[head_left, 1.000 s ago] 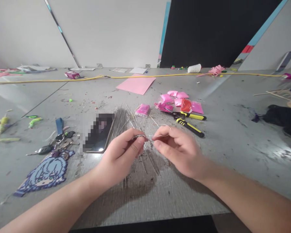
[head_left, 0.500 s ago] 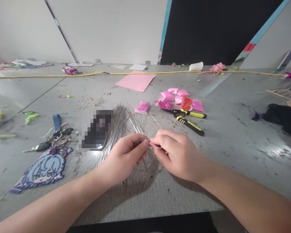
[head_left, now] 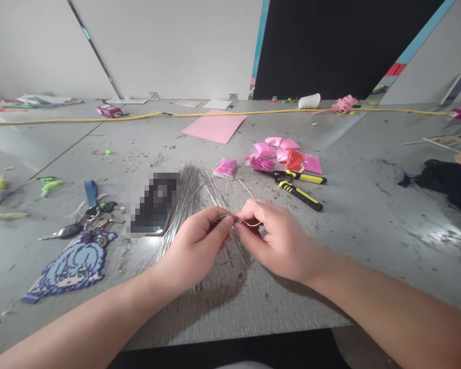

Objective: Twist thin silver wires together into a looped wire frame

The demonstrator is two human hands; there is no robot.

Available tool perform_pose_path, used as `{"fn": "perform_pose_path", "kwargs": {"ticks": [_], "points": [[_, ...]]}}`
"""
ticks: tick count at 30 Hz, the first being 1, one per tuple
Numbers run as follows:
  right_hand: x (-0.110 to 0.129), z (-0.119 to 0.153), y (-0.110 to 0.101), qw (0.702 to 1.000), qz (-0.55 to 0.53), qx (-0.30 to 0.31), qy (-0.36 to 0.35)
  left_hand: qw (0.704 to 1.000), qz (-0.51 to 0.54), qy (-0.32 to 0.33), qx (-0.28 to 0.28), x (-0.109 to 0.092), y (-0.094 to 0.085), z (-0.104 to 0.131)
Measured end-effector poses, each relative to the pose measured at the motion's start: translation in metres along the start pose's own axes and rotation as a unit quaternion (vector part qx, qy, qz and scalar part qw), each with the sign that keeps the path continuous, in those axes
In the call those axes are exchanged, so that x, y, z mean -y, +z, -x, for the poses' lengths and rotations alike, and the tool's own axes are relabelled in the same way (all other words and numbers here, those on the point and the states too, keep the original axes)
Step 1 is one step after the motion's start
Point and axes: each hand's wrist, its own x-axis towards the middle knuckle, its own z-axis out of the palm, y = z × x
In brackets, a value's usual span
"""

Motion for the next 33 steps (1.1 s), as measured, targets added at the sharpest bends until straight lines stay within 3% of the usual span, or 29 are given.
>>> {"fn": "perform_pose_path", "kwargs": {"ticks": [6,9,12,16,19,24,28,33], "points": [[-0.003,-0.001,0.004,0.998,0.056,0.004,-0.029,0.998,0.053,-0.042,-0.001,0.004,0.003,-0.001],[-0.003,-0.003,-0.002,0.996,-0.064,0.017,0.060,1.000,0.005,0.006,-0.006,0.003,-0.001,0.000],[-0.006,-0.005,-0.011,0.958,-0.236,0.049,0.157,0.996,-0.065,0.066,-0.016,0.001,-0.005,0.003],[-0.011,-0.007,-0.016,0.919,-0.338,0.084,0.184,0.988,-0.099,0.114,-0.010,-0.001,-0.008,0.004],[-0.011,-0.007,-0.017,0.911,-0.351,0.085,0.199,0.986,-0.115,0.124,-0.009,-0.001,-0.008,0.003],[0.001,-0.002,-0.022,0.944,-0.314,0.017,0.097,0.985,-0.120,0.121,-0.019,-0.001,-0.010,0.002],[0.010,0.003,-0.022,0.964,-0.260,0.028,0.042,0.988,-0.100,0.113,-0.029,-0.003,-0.010,0.002],[0.009,0.003,-0.015,0.985,-0.141,0.020,-0.094,0.994,-0.044,0.095,-0.024,-0.003,-0.008,0.003]]}}
